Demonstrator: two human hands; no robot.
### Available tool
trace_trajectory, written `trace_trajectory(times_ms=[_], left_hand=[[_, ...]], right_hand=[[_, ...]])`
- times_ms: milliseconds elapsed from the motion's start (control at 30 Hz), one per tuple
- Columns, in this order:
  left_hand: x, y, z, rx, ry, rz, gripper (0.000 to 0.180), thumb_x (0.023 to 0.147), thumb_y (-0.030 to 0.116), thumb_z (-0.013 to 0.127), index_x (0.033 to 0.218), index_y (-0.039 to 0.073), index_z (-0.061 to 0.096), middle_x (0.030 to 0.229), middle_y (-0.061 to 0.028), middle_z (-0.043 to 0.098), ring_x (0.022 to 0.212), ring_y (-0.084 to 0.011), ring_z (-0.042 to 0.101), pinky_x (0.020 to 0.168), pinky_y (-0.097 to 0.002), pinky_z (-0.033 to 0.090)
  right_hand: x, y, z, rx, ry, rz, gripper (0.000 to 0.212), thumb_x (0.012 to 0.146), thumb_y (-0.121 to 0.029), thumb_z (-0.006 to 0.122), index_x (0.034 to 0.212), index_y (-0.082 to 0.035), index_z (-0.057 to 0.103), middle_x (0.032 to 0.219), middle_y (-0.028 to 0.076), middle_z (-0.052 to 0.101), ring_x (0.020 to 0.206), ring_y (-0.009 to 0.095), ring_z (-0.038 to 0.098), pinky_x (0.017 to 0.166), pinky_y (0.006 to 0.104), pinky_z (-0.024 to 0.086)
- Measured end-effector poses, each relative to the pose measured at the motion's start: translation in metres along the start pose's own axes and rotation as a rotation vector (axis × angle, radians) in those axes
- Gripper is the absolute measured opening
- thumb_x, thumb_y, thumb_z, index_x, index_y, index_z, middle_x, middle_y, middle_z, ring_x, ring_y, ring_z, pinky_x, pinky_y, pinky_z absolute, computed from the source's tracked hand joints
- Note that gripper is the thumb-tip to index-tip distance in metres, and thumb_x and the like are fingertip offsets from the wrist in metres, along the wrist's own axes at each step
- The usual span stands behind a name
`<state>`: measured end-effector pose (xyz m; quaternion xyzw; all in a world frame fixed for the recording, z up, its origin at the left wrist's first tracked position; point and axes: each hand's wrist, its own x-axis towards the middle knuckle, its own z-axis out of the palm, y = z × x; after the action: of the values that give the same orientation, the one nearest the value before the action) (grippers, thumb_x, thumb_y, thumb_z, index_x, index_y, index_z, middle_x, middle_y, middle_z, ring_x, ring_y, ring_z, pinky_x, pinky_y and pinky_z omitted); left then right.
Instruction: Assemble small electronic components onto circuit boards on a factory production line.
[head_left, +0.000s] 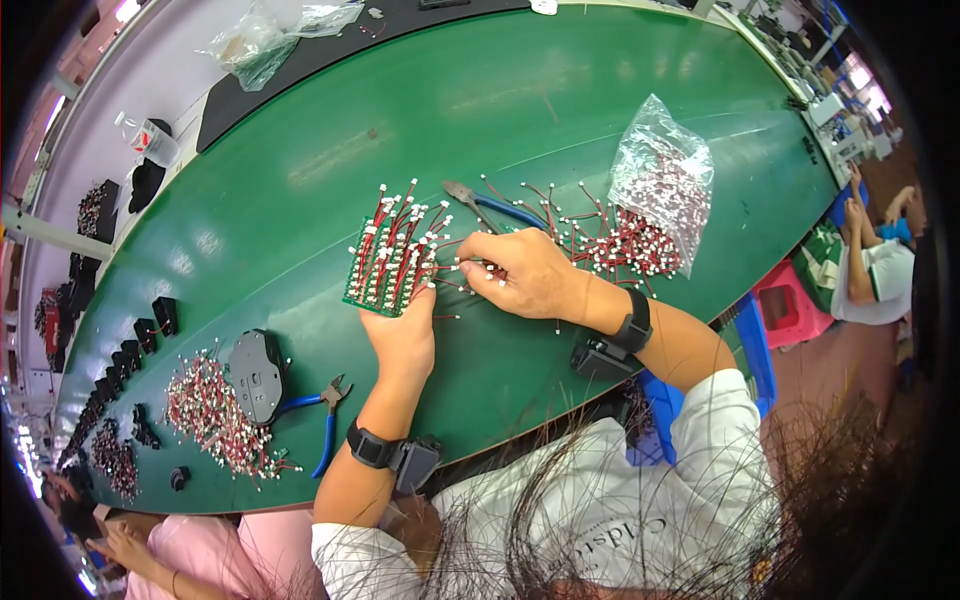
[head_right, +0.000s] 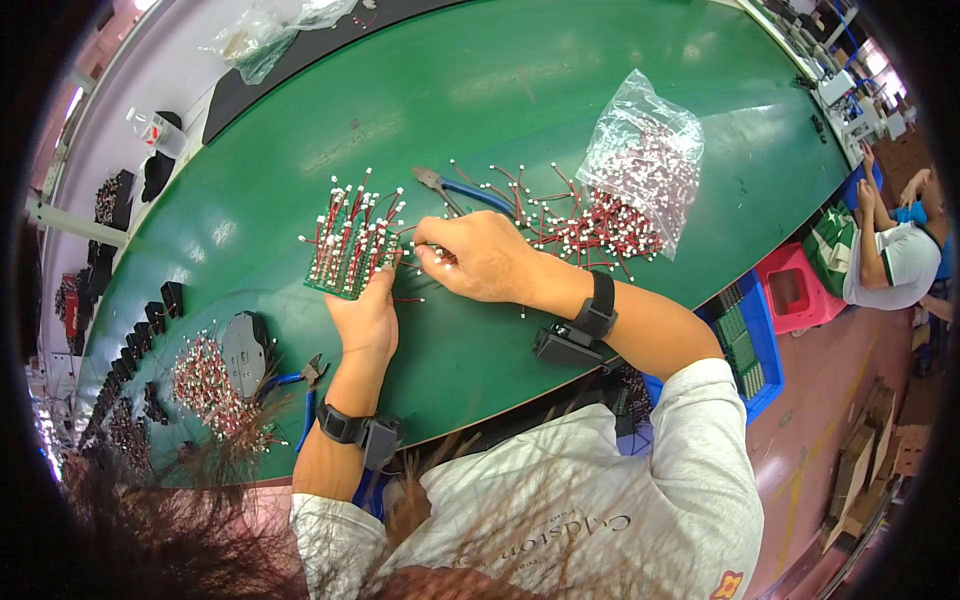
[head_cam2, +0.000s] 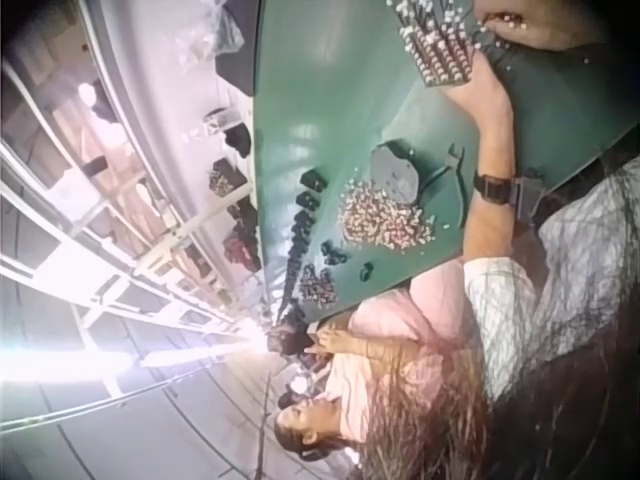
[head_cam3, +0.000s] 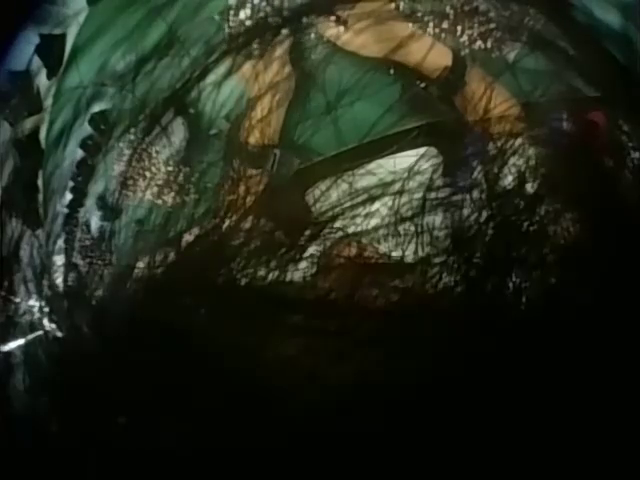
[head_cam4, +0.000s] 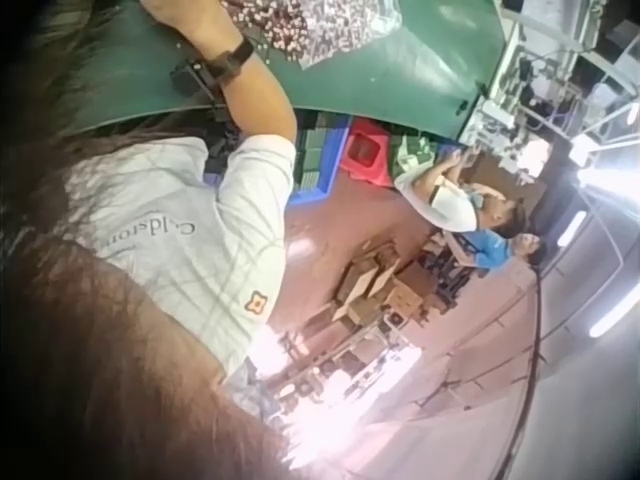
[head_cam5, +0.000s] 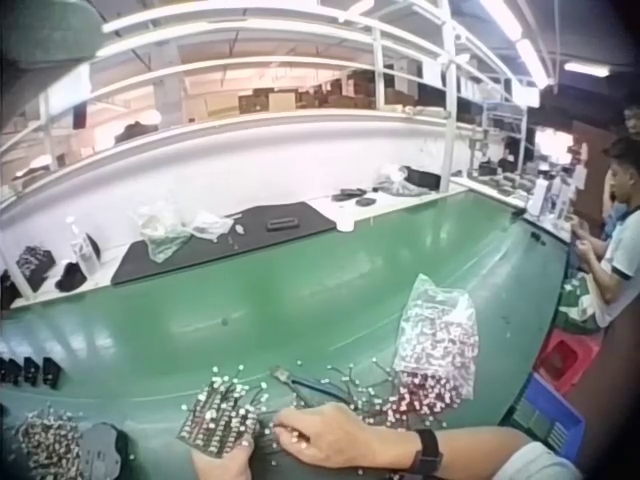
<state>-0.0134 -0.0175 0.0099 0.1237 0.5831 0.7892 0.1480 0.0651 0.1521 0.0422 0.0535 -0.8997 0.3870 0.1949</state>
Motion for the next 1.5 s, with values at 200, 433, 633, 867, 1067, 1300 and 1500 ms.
trace_trajectory(times_ms=[200,433,633,867,1067,1300,1500], left_hand=[[-0.007,0.012,0.002,0.337,-0.045,0.077,0.032,0.082,0.008,0.070,0.112,0.002,0.060,0.099,-0.0061,0.066,0.089,-0.0147,0.062,0.079,-0.0313,0.051],[-0.004,-0.007,0.009,-0.211,-0.110,0.118,0.068,0.082,-0.003,0.069,0.138,0.003,0.032,0.124,-0.0072,0.055,0.109,-0.0148,0.057,0.095,-0.0307,0.048],[0.003,-0.015,0.004,-0.056,-0.130,0.243,0.067,0.081,-0.008,0.066,0.139,0.004,0.032,0.121,-0.0065,0.059,0.109,-0.0130,0.057,0.094,-0.0292,0.049],[0.003,-0.014,0.006,-0.146,-0.117,0.135,0.065,0.081,-0.007,0.066,0.137,0.004,0.035,0.119,-0.0047,0.059,0.107,-0.0109,0.057,0.092,-0.0269,0.048],[0.000,-0.011,0.005,-0.166,-0.126,0.141,0.065,0.081,-0.008,0.063,0.138,0.004,0.035,0.119,-0.0044,0.058,0.106,-0.0104,0.056,0.092,-0.0263,0.047],[-0.001,-0.012,0.007,-0.168,-0.137,0.172,0.065,0.082,-0.008,0.062,0.139,0.004,0.035,0.120,-0.0043,0.058,0.107,-0.0102,0.056,0.093,-0.0265,0.047],[-0.001,-0.009,0.009,-0.137,-0.155,0.184,0.064,0.083,-0.006,0.063,0.139,0.004,0.033,0.120,-0.0045,0.058,0.108,-0.0102,0.056,0.093,-0.0266,0.047]], right_hand=[[-0.001,-0.006,0.003,-0.023,0.019,0.042,0.019,0.087,-0.011,0.060,0.105,-0.004,0.057,0.089,0.019,0.064,0.078,0.035,0.066,0.067,0.0392,0.051],[-0.003,-0.022,0.005,0.109,-0.086,0.107,0.013,0.090,-0.007,0.055,0.101,-0.001,0.050,0.065,0.014,0.047,0.053,0.026,0.044,0.053,0.0371,0.035],[0.000,-0.015,0.007,0.062,-0.049,0.059,0.004,0.095,-0.003,0.050,0.096,0.000,0.050,0.064,0.014,0.044,0.054,0.025,0.043,0.053,0.0357,0.033],[0.001,-0.017,0.010,0.087,-0.046,0.021,0.009,0.088,0.000,0.056,0.096,0.001,0.052,0.069,0.017,0.053,0.056,0.027,0.052,0.053,0.0366,0.039],[-0.002,-0.015,0.008,0.086,-0.089,0.087,0.012,0.088,-0.001,0.057,0.099,0.001,0.055,0.068,0.014,0.052,0.057,0.020,0.048,0.054,0.0330,0.038],[-0.001,-0.021,0.009,0.112,-0.045,0.087,0.012,0.085,0.001,0.058,0.097,0.002,0.057,0.067,0.012,0.051,0.056,0.018,0.045,0.054,0.0314,0.037],[0.000,-0.018,0.006,0.065,-0.033,0.008,0.011,0.083,0.001,0.059,0.094,0.003,0.056,0.071,0.016,0.057,0.055,0.026,0.055,0.052,0.0336,0.042]])
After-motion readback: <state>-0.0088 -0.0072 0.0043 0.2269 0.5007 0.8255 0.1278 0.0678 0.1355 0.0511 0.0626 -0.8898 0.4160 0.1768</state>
